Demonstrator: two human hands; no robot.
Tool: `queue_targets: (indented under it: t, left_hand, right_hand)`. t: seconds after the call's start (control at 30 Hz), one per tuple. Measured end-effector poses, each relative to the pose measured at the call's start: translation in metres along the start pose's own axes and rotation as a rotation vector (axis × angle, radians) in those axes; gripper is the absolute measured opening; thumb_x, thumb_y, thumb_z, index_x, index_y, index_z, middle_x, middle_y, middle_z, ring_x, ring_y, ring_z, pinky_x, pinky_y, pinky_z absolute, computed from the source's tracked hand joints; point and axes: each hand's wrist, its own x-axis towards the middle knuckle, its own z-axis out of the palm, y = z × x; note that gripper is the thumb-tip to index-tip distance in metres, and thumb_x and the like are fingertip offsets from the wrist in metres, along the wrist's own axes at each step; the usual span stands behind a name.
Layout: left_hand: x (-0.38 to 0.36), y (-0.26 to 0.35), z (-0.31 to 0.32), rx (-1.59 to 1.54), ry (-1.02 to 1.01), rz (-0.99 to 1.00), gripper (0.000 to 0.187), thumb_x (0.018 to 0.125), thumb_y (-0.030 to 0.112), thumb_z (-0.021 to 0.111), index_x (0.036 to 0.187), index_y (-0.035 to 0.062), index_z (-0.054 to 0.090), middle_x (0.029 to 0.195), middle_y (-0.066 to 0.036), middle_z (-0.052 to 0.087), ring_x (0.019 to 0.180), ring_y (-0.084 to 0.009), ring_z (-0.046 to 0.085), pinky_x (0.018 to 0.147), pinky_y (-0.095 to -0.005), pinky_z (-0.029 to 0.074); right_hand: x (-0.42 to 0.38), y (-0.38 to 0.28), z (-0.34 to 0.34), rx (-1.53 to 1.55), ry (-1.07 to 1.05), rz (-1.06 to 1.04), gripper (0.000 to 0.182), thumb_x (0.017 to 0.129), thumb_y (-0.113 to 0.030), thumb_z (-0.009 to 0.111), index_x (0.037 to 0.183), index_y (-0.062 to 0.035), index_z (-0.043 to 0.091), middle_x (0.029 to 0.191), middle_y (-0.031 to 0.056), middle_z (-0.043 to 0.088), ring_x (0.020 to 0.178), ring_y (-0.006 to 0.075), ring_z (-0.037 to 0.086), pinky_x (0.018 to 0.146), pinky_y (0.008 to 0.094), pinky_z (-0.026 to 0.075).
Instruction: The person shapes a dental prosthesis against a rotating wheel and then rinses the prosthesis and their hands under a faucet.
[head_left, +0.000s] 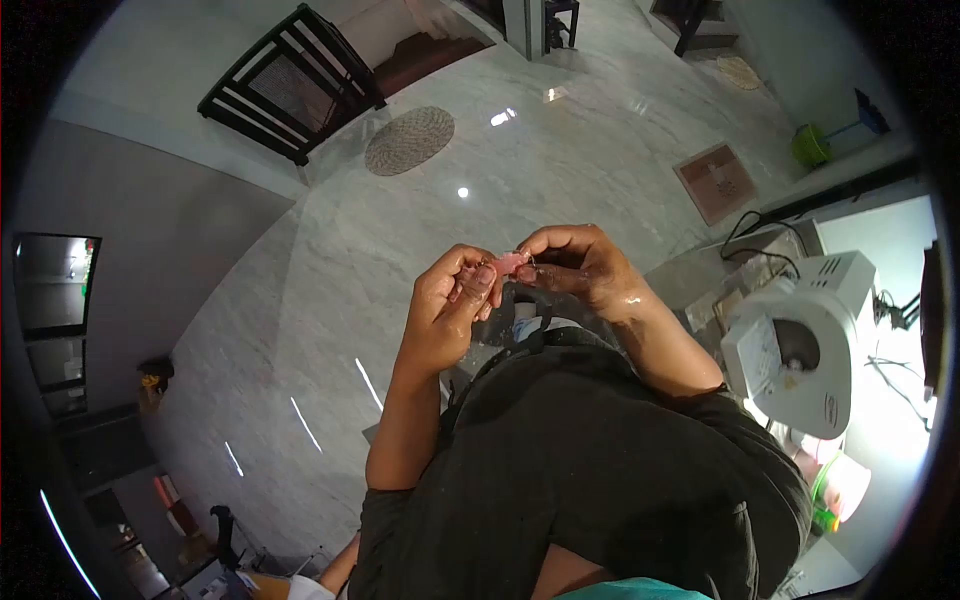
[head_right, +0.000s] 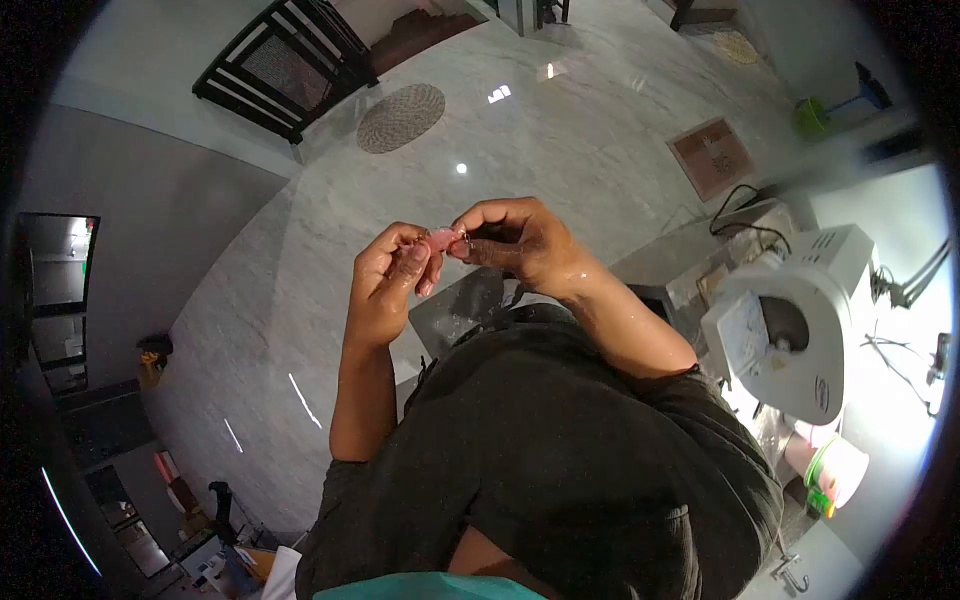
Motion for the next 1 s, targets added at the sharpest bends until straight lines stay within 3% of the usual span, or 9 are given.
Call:
queue_targets:
  t: [0.2, 0.3, 0.37, 0.43, 0.5, 0.53, 0.67, 0.77, 1.0]
  left_hand:
    - [0.064, 0.001, -0.008, 0.004, -0.06, -0.08, 0.018, 0.091, 0.017, 0.051, 0.085, 0.0004, 0.053, 0.067, -0.003, 0.052, 0.058, -0.0068, 0.042, 0.053, -0.0204, 0.034]
    - [0.087, -0.005, 0.0, -0.008, -0.186, -0.084, 0.017, 0.09, 0.017, 0.052, 0.085, 0.0005, 0.053, 0.068, -0.003, 0.052, 0.059, -0.007, 0.044, 0.053, -0.0206, 0.035]
    - [0.101, -0.004, 0.009, -0.019, -0.296, -0.106, 0.017, 0.09, 0.017, 0.053, 0.086, 0.0005, 0.053, 0.069, -0.003, 0.052, 0.06, -0.0071, 0.044, 0.053, -0.0207, 0.035]
    - [0.108, 0.008, 0.032, -0.071, -0.405, -0.132, 0.017, 0.09, 0.017, 0.052, 0.086, 0.0002, 0.053, 0.07, -0.003, 0.053, 0.06, -0.007, 0.044, 0.053, -0.0203, 0.036]
    - [0.111, 0.004, 0.054, -0.068, -0.583, -0.08, 0.016, 0.09, 0.015, 0.051, 0.088, -0.0009, 0.054, 0.071, -0.003, 0.053, 0.061, -0.007, 0.045, 0.055, -0.02, 0.037]
    - [0.111, -0.001, 0.065, -0.07, -0.66, -0.065, 0.015, 0.09, 0.014, 0.051, 0.089, -0.0007, 0.054, 0.071, -0.003, 0.053, 0.062, -0.0072, 0.045, 0.056, -0.02, 0.037]
    - [0.084, -0.021, 0.112, 0.012, -0.82, 0.087, 0.012, 0.09, 0.012, 0.051, 0.089, 0.0, 0.054, 0.071, -0.003, 0.053, 0.063, -0.0077, 0.046, 0.058, -0.0204, 0.038]
    - [0.065, -0.062, 0.119, -0.135, -0.924, -0.05, 0.012, 0.091, 0.012, 0.051, 0.089, 0.0005, 0.054, 0.07, -0.003, 0.053, 0.064, -0.0076, 0.047, 0.058, -0.0207, 0.039]
    - [0.0, -0.068, 0.155, -0.192, -1.164, -0.179, 0.013, 0.091, 0.013, 0.052, 0.089, 0.0005, 0.055, 0.069, -0.001, 0.056, 0.059, -0.0058, 0.05, 0.054, -0.0209, 0.041]
  right_hand:
    - [0.043, -0.017, -0.039, -0.202, 0.021, -0.004, 0.02, 0.079, 0.003, 0.061, 0.098, -0.0007, 0.059, 0.093, 0.0049, 0.061, 0.088, 0.0122, 0.056, 0.079, 0.0255, 0.044]
    - [0.035, -0.005, -0.052, -0.009, 0.088, -0.157, 0.025, 0.086, -0.017, 0.06, 0.103, 0.0004, 0.058, 0.097, 0.0061, 0.06, 0.09, 0.0142, 0.055, 0.08, 0.0274, 0.042]
    - [0.028, 0.02, -0.066, 0.512, 0.153, -0.166, 0.043, 0.091, -0.037, 0.047, 0.11, 0.0003, 0.054, 0.102, 0.0093, 0.058, 0.094, 0.0199, 0.054, 0.084, 0.0328, 0.04]
    - [0.02, 0.039, -0.071, 0.543, 0.28, -0.114, 0.055, 0.09, -0.05, 0.035, 0.11, -0.0014, 0.054, 0.101, 0.0107, 0.058, 0.092, 0.0225, 0.054, 0.085, 0.0344, 0.04]
    - [0.007, 0.061, -0.072, 0.999, -0.085, -0.097, 0.055, 0.088, -0.052, 0.038, 0.11, -0.0031, 0.053, 0.101, 0.0094, 0.058, 0.091, 0.0227, 0.054, 0.086, 0.0351, 0.04]
    - [0.0, 0.069, -0.049, 1.011, 0.307, -0.124, 0.053, 0.088, -0.051, 0.039, 0.105, -0.0038, 0.055, 0.095, 0.0081, 0.059, 0.087, 0.0221, 0.054, 0.086, 0.036, 0.04]
    - [-0.026, 0.08, -0.002, 1.147, 0.315, -0.341, 0.079, 0.08, -0.066, 0.039, 0.112, 0.0048, 0.049, 0.12, 0.0237, 0.048, 0.112, 0.0367, 0.047, 0.101, 0.0439, 0.033]
    - [-0.068, 0.085, 0.009, 1.284, 0.585, -0.55, 0.046, 0.087, -0.051, 0.044, 0.072, -0.0084, 0.055, 0.083, 0.0045, 0.058, 0.088, 0.0222, 0.054, 0.089, 0.0368, 0.041]
    - [-0.171, 0.109, 0.063, 1.265, 0.916, -0.851, 0.069, 0.088, -0.057, 0.033, 0.106, 0.0071, 0.052, 0.095, 0.016, 0.058, 0.087, 0.0256, 0.054, 0.083, 0.0371, 0.042]
